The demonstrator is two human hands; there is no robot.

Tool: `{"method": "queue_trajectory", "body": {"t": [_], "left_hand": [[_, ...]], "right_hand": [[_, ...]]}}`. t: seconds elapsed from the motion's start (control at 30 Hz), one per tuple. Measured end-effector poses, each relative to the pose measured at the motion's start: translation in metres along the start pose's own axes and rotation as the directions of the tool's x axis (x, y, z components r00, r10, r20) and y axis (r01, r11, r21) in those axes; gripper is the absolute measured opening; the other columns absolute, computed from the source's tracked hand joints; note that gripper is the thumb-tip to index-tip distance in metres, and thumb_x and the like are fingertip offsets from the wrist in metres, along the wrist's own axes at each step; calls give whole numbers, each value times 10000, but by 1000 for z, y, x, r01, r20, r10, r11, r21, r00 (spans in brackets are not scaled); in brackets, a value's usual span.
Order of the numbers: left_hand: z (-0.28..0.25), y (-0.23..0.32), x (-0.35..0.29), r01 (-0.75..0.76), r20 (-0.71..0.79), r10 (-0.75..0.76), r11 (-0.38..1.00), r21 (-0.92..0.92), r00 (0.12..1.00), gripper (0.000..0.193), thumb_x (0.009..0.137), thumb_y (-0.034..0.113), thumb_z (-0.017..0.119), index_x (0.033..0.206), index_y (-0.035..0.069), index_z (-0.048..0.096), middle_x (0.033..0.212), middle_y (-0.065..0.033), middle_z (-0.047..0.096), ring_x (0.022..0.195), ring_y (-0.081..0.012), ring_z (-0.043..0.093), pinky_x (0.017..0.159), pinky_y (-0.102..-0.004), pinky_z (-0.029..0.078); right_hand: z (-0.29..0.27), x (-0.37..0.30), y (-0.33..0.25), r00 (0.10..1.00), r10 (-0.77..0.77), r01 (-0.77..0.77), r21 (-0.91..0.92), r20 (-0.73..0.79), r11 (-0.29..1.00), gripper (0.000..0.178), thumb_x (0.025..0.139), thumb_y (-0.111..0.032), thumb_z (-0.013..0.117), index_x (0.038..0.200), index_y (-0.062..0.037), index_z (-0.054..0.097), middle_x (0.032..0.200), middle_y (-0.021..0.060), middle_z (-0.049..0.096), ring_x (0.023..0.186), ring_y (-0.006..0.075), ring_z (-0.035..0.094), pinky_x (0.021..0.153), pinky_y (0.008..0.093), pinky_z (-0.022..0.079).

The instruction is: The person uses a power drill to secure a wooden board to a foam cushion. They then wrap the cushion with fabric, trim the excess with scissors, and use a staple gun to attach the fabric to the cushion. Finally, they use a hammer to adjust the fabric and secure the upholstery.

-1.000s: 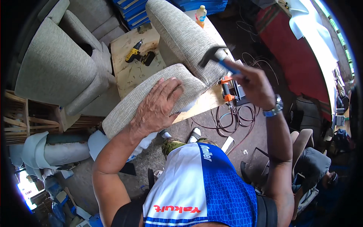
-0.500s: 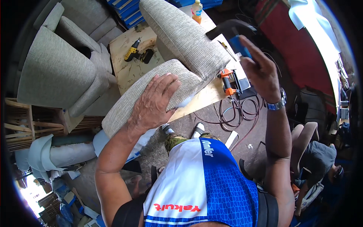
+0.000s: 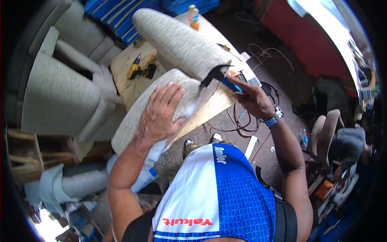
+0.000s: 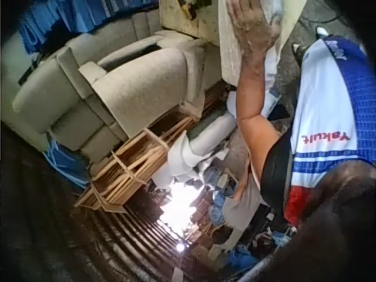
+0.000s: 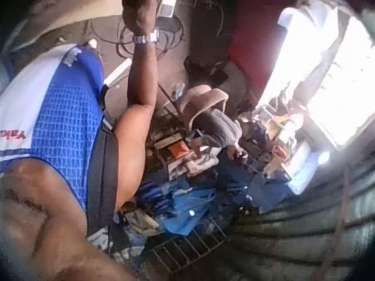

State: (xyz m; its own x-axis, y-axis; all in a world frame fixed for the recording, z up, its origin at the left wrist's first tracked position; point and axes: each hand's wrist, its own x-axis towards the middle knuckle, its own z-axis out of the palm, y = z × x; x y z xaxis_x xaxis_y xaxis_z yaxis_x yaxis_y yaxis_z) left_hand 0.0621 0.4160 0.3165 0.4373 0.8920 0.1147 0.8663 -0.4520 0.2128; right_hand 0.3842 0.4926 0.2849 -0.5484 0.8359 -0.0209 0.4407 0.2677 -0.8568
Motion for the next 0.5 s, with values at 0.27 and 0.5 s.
{"method": "queue_trajectory", "body": {"t": [0.27,0.5], "left_hand": [[-1,-8,-7,-146,-103,139,987,-66,985,811,943,685,490,1432,38,500,1463,-175,526,1411,-369,435,1180,-579,264],[-11,-45,-5,434,-156,-430,901,-9,889,618,1021,491,488,1386,-6,530,1345,-230,602,1277,-439,540,1067,-521,409]], "right_hand": [[139,-144,168,615,762,-647,424,-203,634,392,954,-392,680,776,-49,613,611,16,569,507,128,556,464,304,449],[158,-167,224,310,949,-853,427,-51,301,289,938,-265,643,945,22,674,726,108,683,556,205,663,486,376,544]]}}
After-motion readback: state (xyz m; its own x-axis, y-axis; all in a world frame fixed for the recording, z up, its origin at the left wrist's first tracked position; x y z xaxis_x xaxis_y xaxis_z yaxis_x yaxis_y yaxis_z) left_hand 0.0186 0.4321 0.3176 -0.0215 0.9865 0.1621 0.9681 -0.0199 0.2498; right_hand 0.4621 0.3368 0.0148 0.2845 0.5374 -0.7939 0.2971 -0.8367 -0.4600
